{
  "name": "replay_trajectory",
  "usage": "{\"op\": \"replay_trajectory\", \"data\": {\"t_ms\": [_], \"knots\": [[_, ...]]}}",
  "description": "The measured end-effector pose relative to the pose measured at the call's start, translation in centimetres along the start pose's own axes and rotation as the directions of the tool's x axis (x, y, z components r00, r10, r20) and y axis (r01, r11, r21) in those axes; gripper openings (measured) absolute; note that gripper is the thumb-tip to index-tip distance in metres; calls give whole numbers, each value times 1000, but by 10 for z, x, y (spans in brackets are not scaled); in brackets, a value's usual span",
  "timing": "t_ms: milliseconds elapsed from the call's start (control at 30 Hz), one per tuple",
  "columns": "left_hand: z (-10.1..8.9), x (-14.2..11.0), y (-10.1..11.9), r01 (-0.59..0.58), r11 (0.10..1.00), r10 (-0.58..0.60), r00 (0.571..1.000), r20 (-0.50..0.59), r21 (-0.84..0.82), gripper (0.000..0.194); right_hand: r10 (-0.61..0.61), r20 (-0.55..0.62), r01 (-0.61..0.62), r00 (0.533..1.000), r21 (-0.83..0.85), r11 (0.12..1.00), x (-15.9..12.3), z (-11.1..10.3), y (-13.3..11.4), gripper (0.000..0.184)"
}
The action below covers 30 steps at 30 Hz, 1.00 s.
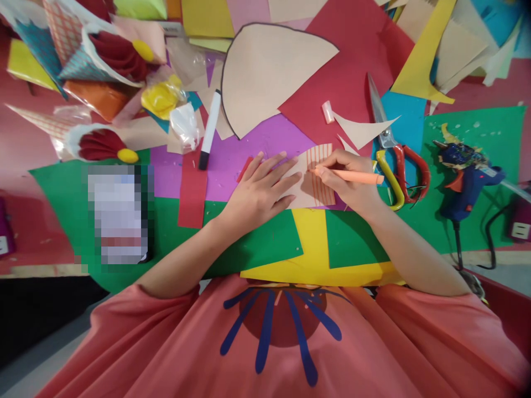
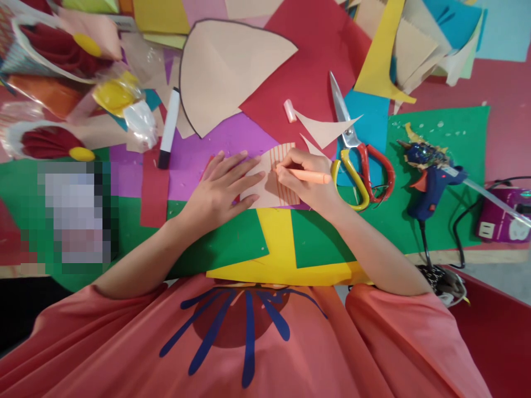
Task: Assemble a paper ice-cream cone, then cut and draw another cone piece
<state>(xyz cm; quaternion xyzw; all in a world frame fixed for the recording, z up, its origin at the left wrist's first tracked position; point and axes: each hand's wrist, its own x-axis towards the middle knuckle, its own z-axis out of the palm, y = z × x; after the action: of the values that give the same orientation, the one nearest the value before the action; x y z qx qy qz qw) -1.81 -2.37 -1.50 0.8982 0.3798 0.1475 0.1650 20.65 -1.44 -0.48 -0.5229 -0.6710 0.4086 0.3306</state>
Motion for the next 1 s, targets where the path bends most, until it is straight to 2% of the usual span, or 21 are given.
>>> {"op": "replay_trajectory", "data": {"t_ms": [300,467,633,833,900,1000], "knots": [[0,0,0,13,999,-13,1000,2,-30,36,52,39,-52,998,-16,999,2,-2,-6,19],[-1,1,1,27,999,-27,999,22,-32,35,90,52,-93,995,70,993,1,-2,-7,16],[0,-1,0,5,1000,-5,1000,-5,-10,38,-20,-76,31,997,138,990,-4,0,-9,15],[0,-1,0,32,999,-32,999,1,4,40,-218,-185,222,958,6,975,-8,1,-8,14],[-1,-1,0,45,999,-45,999,-3,7,40,-248,-163,248,955,-23,968,-8,1,-7,13],[-1,0,1,66,998,-66,998,-8,3,40,-172,-51,172,984,-16,985,-7,0,-7,13]]}}
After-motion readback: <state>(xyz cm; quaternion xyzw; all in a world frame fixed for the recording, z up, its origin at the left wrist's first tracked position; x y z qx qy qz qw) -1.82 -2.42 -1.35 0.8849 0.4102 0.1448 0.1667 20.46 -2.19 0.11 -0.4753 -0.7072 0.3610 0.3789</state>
